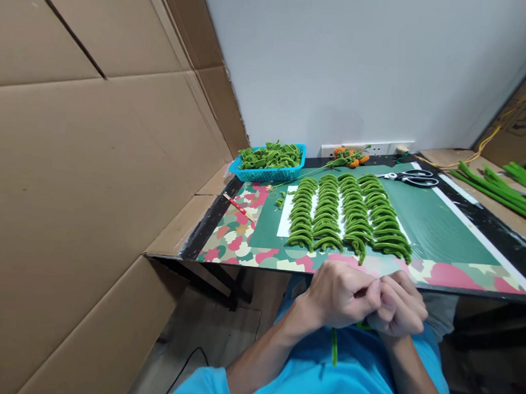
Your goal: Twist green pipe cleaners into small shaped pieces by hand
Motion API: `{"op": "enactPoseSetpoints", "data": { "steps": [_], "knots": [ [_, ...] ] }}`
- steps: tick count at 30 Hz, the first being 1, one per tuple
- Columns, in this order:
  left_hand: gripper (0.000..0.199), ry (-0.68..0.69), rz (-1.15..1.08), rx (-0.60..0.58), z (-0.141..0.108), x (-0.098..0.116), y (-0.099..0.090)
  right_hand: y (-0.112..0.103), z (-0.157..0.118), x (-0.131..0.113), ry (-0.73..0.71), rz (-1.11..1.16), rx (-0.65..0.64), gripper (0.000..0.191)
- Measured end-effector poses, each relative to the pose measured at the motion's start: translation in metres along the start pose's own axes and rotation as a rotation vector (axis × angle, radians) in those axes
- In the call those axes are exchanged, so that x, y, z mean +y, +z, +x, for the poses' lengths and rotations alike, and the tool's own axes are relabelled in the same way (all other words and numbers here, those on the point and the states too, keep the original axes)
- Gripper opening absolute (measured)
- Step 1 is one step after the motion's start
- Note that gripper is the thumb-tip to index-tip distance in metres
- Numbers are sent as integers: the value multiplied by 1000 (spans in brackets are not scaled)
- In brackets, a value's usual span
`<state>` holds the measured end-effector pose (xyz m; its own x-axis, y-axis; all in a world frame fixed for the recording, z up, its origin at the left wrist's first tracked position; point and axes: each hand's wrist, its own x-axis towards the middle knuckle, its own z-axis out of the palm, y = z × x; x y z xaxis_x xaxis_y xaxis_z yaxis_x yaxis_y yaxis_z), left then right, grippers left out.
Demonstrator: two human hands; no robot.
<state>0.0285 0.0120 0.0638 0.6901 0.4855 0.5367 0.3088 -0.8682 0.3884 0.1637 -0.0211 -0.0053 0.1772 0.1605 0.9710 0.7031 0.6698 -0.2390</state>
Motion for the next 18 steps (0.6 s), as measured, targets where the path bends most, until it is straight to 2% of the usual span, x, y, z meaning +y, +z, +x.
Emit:
{"op": "enactPoseSetpoints", "data": {
  "steps": [5, 14, 18],
  "knots": [
    [48, -25, 14, -24, -1, 1, 1, -1, -2, 2, -34, 0, -7, 27],
    [49, -55, -96, 9, -2, 2, 1, 0, -3, 2, -33, 4, -4, 28],
    [51, -117, -172, 13, -3, 2, -1, -1, -1, 1, -40, -8, -10, 24]
  ]
}}
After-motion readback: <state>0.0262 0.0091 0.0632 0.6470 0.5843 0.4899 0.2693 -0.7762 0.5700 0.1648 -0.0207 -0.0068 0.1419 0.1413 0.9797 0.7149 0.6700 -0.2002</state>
